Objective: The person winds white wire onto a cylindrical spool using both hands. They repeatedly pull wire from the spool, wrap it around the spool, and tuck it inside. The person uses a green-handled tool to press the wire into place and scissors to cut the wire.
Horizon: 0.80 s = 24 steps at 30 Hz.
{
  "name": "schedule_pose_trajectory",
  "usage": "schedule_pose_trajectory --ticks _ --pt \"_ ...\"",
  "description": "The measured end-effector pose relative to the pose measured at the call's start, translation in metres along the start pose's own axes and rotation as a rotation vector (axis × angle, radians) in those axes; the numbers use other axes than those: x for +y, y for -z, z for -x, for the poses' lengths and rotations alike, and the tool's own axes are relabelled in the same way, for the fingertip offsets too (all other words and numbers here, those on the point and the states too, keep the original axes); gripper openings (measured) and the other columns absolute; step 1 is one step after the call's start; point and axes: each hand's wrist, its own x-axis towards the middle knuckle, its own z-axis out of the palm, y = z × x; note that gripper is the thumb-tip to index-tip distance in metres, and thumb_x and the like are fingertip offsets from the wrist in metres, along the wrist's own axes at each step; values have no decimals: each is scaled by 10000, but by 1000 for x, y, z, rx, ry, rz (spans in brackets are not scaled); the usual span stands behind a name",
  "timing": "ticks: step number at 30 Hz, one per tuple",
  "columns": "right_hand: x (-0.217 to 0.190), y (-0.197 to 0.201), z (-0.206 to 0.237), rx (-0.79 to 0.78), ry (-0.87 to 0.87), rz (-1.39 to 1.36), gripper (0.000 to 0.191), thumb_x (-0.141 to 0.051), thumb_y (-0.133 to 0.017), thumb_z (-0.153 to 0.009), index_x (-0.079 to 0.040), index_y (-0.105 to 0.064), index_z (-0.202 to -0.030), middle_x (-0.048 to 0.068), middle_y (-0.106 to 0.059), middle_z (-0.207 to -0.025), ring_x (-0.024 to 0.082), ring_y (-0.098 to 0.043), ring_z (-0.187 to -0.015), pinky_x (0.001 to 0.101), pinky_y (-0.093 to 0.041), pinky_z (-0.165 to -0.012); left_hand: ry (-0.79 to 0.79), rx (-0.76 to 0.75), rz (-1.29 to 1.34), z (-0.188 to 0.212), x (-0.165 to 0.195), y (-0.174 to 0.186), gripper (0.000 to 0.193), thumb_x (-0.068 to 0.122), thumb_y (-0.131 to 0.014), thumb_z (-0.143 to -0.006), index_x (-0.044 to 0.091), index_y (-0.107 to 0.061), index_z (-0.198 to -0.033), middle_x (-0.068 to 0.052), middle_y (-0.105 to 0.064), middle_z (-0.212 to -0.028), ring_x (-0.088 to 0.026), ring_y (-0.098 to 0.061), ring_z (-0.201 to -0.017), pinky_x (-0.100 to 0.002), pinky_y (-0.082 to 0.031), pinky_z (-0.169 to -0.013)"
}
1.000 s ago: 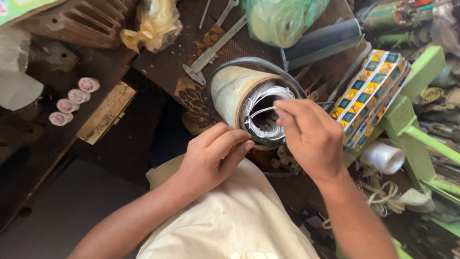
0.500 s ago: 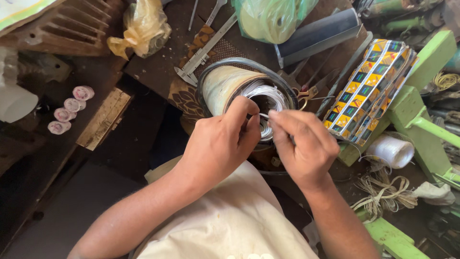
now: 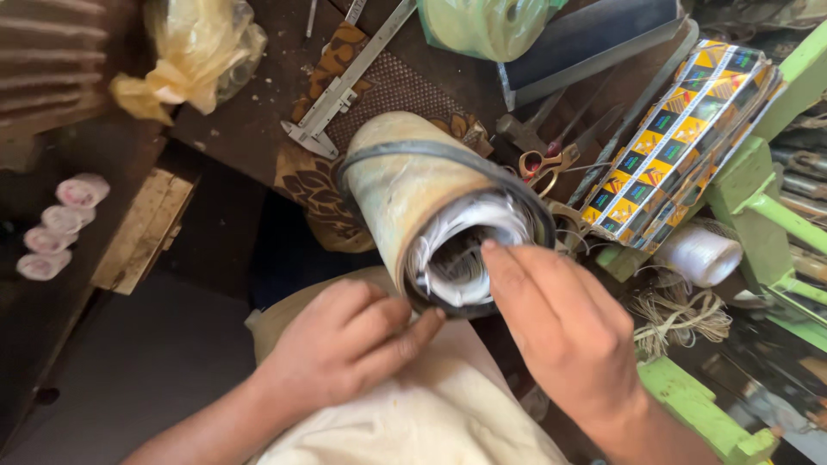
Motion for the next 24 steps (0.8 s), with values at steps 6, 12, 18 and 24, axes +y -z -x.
schedule_pose_trajectory --ticks 6,12,18,24 --pt "6 -2 -18 -130 62 77 292 23 -648 -844 74 -705 -1126 163 -685 -1038 302 -699 -875 376 -585 -791 -55 12 -29 7 -21 -12 412 183 -727 -804 118 -737 -1211 -2 -532 -1031 -183 -554 -894 -325 -453 -689" --pt "13 -11 -17 -197 84 112 335 -24 -633 -814 76 -710 -1124 166 -683 -1026 301 -693 -865 381 -583 -790 -86 1 14 8 -31 -17 405 205 -713 -802 124 -767 -1196 8 -493 -985 -164 -525 -867 -302 -426 -677" --pt "18 -11 -18 -212 89 70 373 -45 -627 -782 74 -716 -1124 174 -692 -1031 297 -684 -839 384 -576 -770 -111 11 4 9 -36 -19 399 218 -720 -820 116 -772 -1201 12 -478 -987 -149 -505 -840 -295 -392 -660" --pt "18 -10 -17 -193 79 60 324 -31 -644 -830 66 -710 -1133 161 -678 -1026 290 -694 -867 378 -583 -791 -108 9 7 9 -35 -19 394 215 -718 -832 119 -770 -1211 16 -479 -997 -149 -509 -853 -295 -384 -663"
